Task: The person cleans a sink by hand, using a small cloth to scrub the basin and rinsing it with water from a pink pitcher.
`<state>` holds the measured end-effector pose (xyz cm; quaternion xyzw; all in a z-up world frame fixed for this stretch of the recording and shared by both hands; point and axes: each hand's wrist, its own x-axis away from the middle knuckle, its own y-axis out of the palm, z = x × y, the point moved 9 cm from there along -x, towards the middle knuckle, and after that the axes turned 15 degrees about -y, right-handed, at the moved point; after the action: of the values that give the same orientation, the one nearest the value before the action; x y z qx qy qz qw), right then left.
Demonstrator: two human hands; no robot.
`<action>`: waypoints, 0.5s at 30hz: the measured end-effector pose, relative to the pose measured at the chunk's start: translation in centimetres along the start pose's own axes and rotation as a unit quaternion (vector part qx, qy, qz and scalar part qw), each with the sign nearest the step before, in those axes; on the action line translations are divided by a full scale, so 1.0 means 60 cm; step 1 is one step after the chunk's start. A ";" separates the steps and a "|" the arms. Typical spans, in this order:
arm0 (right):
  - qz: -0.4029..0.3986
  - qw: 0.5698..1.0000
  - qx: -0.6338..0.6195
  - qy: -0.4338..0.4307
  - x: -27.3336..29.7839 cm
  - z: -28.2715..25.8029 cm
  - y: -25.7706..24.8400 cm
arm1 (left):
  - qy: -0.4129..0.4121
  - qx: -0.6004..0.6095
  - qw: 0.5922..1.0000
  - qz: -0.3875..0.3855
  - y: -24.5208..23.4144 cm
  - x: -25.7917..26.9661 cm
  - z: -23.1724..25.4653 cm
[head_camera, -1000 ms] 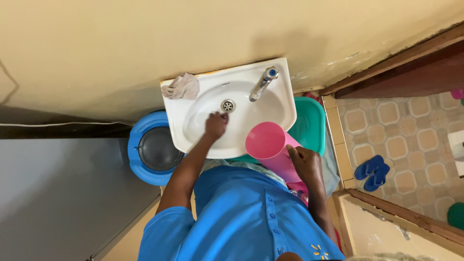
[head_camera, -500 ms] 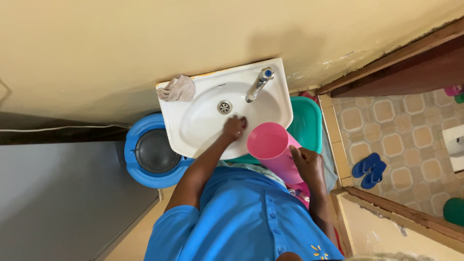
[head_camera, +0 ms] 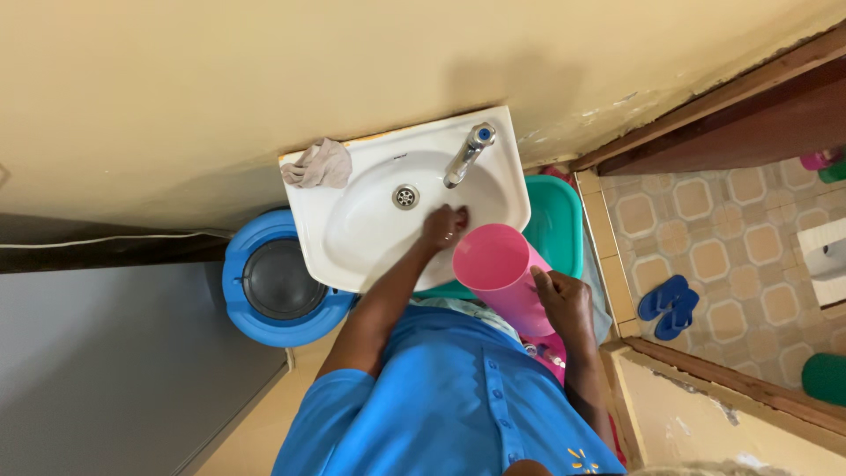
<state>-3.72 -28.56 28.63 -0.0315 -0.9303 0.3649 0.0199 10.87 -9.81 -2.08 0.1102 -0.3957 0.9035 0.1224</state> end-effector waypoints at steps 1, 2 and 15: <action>0.001 1.000 -0.007 -0.003 0.001 -0.002 0.000 | -0.019 -0.046 0.999 0.017 -0.016 -0.001 -0.023; 0.003 1.000 -0.007 -0.003 0.000 -0.002 0.000 | -0.033 -0.071 0.996 0.039 -0.039 -0.006 -0.045; 0.004 1.000 -0.005 0.020 0.012 -0.002 0.003 | 0.014 -0.026 0.993 -0.118 0.004 0.036 -0.039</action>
<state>-4.40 -28.29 28.61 -0.0427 -0.9314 0.3596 0.0365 8.54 -7.96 -3.16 0.1406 -0.4019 0.8735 0.2360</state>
